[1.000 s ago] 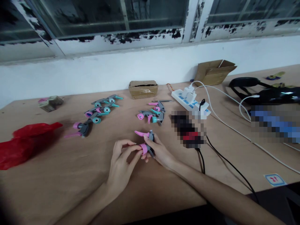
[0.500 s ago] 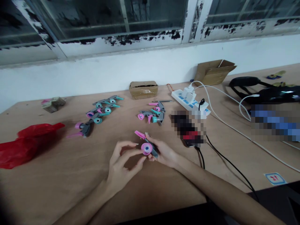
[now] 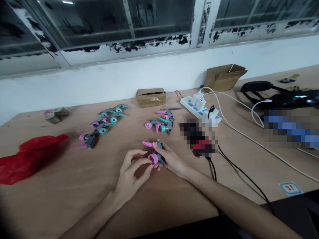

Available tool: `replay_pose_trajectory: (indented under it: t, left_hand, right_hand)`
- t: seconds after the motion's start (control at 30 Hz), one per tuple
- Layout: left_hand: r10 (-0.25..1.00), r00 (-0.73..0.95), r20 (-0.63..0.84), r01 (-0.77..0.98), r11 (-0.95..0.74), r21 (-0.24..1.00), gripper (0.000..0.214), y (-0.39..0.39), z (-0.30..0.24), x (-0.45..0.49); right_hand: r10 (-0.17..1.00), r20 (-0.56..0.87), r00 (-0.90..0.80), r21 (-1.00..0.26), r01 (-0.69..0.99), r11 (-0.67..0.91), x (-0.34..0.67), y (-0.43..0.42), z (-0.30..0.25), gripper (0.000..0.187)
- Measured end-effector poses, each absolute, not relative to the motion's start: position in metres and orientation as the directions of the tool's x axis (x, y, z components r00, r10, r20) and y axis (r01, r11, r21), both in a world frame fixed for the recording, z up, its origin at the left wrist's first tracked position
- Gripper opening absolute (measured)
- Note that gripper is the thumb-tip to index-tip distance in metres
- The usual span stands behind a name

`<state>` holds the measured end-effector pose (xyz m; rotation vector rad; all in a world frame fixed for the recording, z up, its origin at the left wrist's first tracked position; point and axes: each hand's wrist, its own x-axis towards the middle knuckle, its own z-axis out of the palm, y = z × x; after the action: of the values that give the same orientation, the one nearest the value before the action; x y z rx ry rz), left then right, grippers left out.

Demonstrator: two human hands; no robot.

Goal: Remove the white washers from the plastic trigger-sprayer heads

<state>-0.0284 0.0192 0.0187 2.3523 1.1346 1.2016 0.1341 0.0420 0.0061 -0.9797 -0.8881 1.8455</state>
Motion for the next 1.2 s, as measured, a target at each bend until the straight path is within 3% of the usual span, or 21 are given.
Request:
replay_pose_trajectory:
  t: [0.13, 0.2, 0.37, 0.53, 0.7, 0.87, 1.07, 1.2]
  left_hand:
    - [0.762, 0.314, 0.566, 0.537, -0.634, 0.557, 0.012, 0.025, 0.019, -0.036]
    - [0.764, 0.298, 0.572, 0.53, -0.631, 0.566, 0.011, 0.027, 0.018, -0.038]
    - [0.743, 0.286, 0.605, 0.498, -0.655, 0.569, 0.011, 0.022, 0.019, -0.038]
    - [0.557, 0.399, 0.728, 0.457, -0.809, 0.369, 0.02, 0.016, 0.025, -0.037]
    - [0.522, 0.505, 0.687, 0.46, -0.837, 0.297, 0.031, 0.014, 0.026, -0.034]
    - [0.545, 0.515, 0.661, 0.503, -0.817, 0.282, 0.024, 0.011, 0.027, -0.031]
    - [0.571, 0.555, 0.605, 0.591, -0.783, 0.196, 0.018, 0.01, 0.024, -0.026]
    - [0.591, 0.59, 0.55, 0.613, -0.771, 0.172, 0.024, 0.011, 0.016, -0.028]
  right_hand:
    - [0.972, -0.126, -0.198, -0.961, -0.218, -0.169, 0.137, 0.042, 0.012, 0.047]
    - [0.963, -0.139, -0.231, -0.936, -0.287, -0.204, 0.137, 0.043, 0.013, 0.046]
    - [0.84, -0.261, -0.476, -0.767, -0.426, -0.479, 0.135, 0.045, 0.005, 0.032]
    - [0.758, -0.358, -0.545, -0.626, -0.463, -0.628, 0.136, 0.044, -0.005, 0.023]
    - [0.747, -0.321, -0.583, -0.586, -0.497, -0.64, 0.135, 0.044, -0.011, 0.024]
    - [0.742, -0.302, -0.599, -0.611, -0.475, -0.633, 0.135, 0.045, -0.015, 0.031]
    - [0.792, -0.318, -0.522, -0.633, -0.505, -0.587, 0.134, 0.043, -0.01, 0.025]
    - [0.841, -0.296, -0.452, -0.662, -0.538, -0.522, 0.132, 0.041, -0.003, 0.033]
